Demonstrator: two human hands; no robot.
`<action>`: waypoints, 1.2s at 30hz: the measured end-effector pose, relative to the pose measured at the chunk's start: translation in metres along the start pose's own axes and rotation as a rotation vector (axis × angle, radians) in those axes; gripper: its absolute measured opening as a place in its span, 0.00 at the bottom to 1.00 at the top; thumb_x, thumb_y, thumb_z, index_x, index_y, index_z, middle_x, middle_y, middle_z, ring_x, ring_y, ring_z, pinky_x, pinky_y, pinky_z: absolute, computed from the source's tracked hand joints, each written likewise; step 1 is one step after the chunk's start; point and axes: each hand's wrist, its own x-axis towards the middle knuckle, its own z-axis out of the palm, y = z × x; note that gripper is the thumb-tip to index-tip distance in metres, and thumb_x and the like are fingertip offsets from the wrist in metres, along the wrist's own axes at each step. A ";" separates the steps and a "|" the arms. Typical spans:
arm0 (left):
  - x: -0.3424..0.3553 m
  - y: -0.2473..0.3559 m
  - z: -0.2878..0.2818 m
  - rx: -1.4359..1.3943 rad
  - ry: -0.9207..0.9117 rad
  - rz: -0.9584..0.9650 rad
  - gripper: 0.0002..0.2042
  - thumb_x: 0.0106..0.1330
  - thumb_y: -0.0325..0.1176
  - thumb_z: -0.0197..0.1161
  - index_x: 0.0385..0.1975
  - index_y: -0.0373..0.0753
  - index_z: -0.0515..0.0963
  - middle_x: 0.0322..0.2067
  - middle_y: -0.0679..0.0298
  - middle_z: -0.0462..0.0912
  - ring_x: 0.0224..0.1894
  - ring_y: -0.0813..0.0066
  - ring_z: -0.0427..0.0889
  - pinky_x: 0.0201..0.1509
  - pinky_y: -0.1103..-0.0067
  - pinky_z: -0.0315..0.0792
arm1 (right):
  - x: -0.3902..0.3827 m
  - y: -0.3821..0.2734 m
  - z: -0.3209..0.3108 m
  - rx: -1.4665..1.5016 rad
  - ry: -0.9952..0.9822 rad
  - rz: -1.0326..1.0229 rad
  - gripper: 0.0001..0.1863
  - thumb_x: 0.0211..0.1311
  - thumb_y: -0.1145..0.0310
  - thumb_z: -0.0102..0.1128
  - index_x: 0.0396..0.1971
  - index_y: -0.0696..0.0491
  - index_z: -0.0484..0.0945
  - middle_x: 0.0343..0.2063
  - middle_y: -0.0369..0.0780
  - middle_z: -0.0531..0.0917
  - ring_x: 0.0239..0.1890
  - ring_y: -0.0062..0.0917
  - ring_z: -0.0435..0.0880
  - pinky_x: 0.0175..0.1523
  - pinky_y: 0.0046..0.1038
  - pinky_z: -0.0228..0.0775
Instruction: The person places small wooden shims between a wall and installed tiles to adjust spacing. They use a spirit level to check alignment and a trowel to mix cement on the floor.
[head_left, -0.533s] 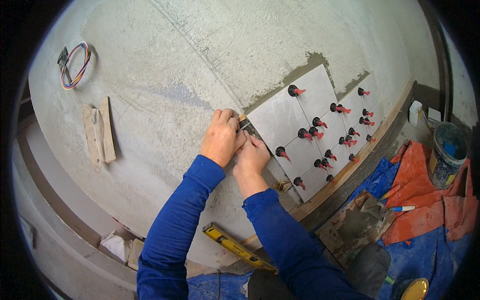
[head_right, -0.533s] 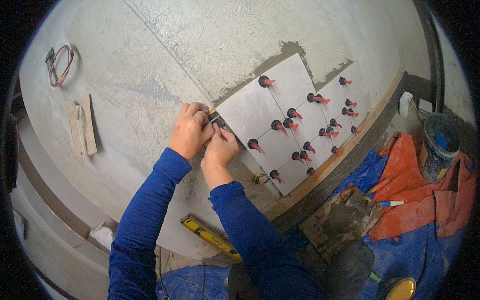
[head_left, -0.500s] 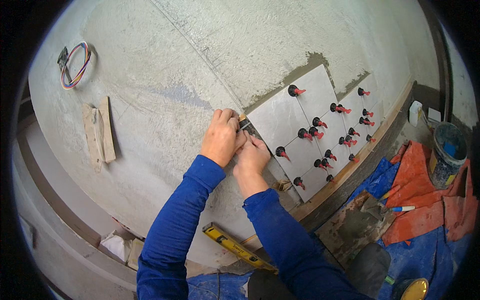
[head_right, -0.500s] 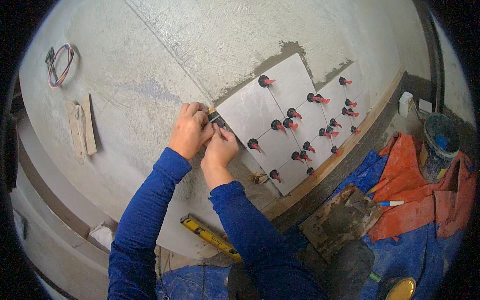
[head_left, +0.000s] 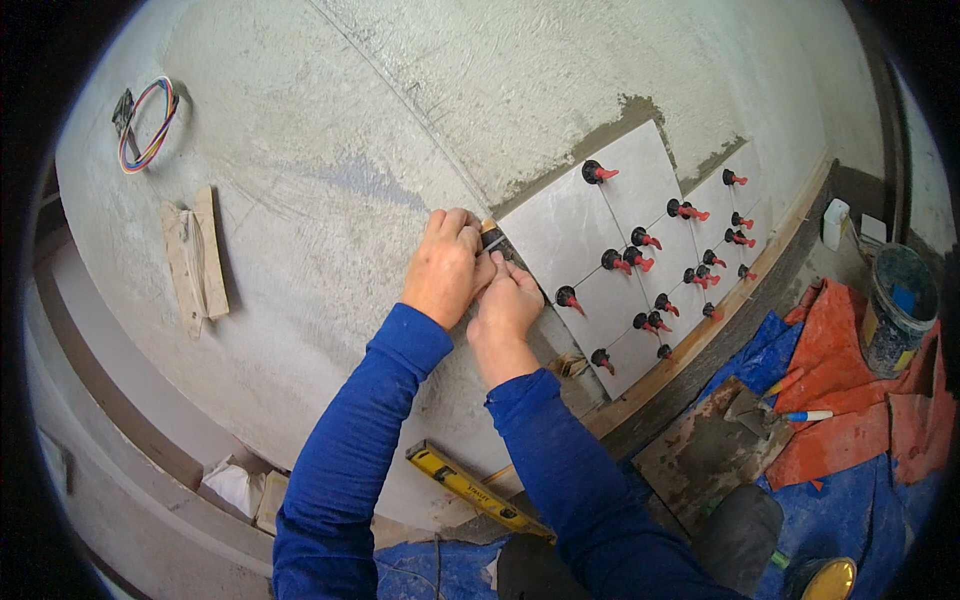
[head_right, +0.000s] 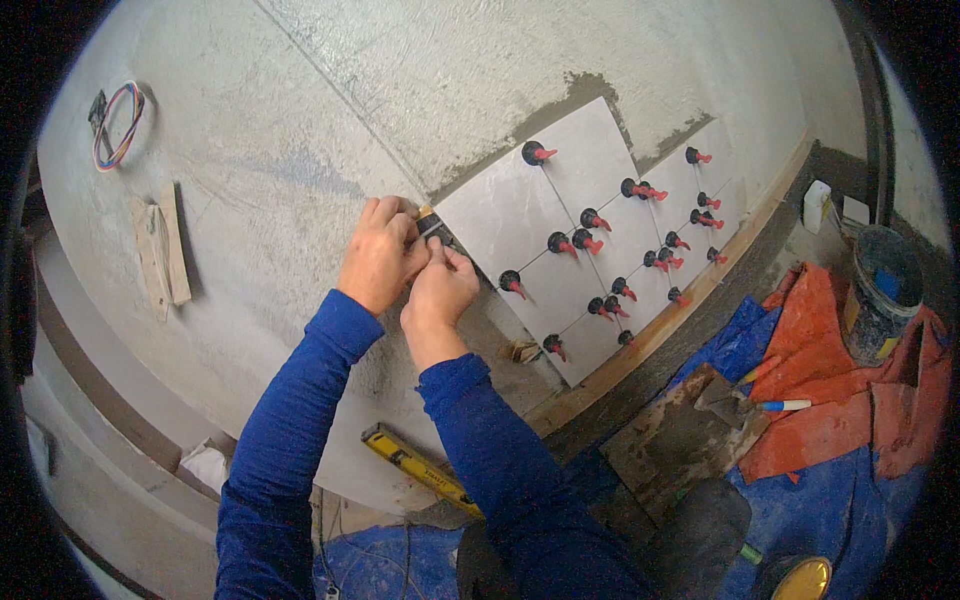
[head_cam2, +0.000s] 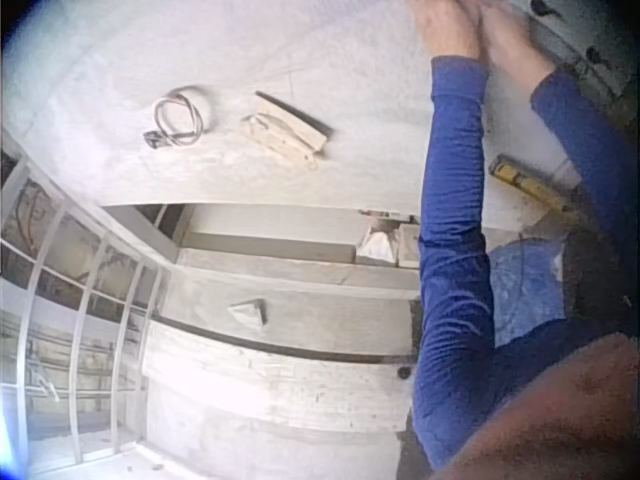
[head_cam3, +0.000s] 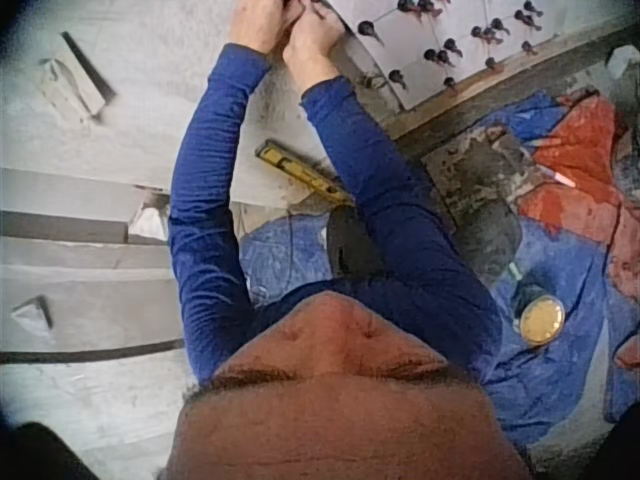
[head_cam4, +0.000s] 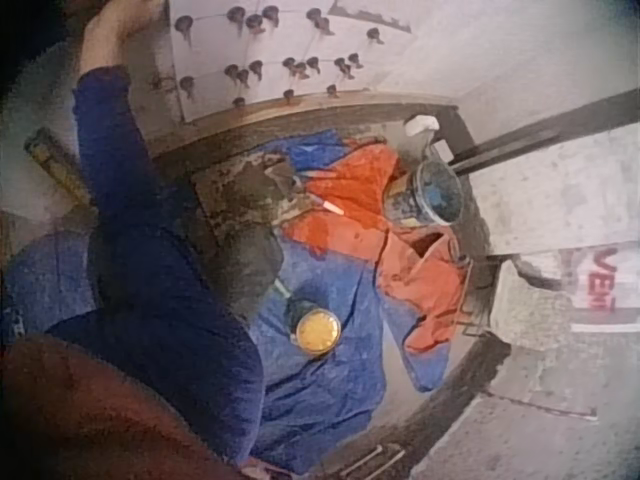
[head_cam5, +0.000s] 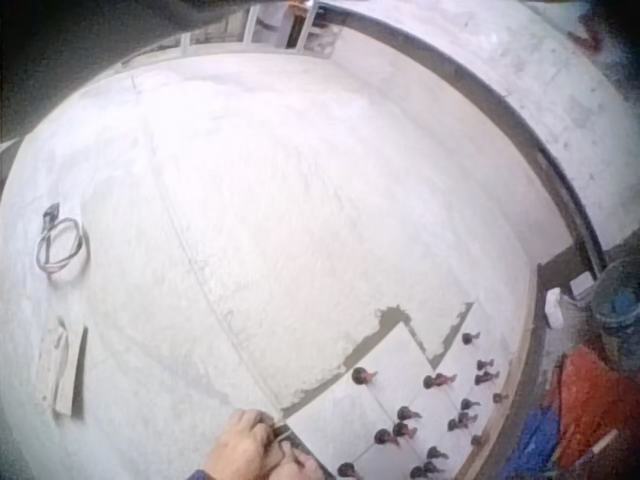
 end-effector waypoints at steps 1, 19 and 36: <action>0.000 0.000 0.000 0.002 0.008 0.004 0.09 0.51 0.28 0.70 0.27 0.30 0.80 0.41 0.55 0.80 0.45 0.54 0.76 0.50 0.67 0.75 | 0.000 0.000 0.001 0.002 -0.001 -0.001 0.09 0.71 0.74 0.61 0.43 0.66 0.77 0.40 0.46 0.83 0.39 0.28 0.83 0.43 0.27 0.78; -0.002 0.002 0.001 0.014 -0.001 -0.018 0.12 0.53 0.28 0.68 0.35 0.28 0.82 0.42 0.55 0.80 0.47 0.56 0.77 0.52 0.70 0.77 | 0.007 0.006 0.003 0.054 0.026 0.018 0.12 0.69 0.76 0.62 0.46 0.68 0.75 0.43 0.48 0.82 0.44 0.31 0.83 0.47 0.29 0.79; -0.130 0.010 -0.095 -0.224 0.203 -0.332 0.10 0.59 0.26 0.70 0.40 0.34 0.84 0.47 0.53 0.82 0.50 0.55 0.82 0.53 0.70 0.77 | -0.071 0.022 -0.185 -1.108 -0.549 -0.075 0.16 0.66 0.66 0.68 0.47 0.58 0.76 0.35 0.39 0.83 0.35 0.28 0.85 0.38 0.32 0.78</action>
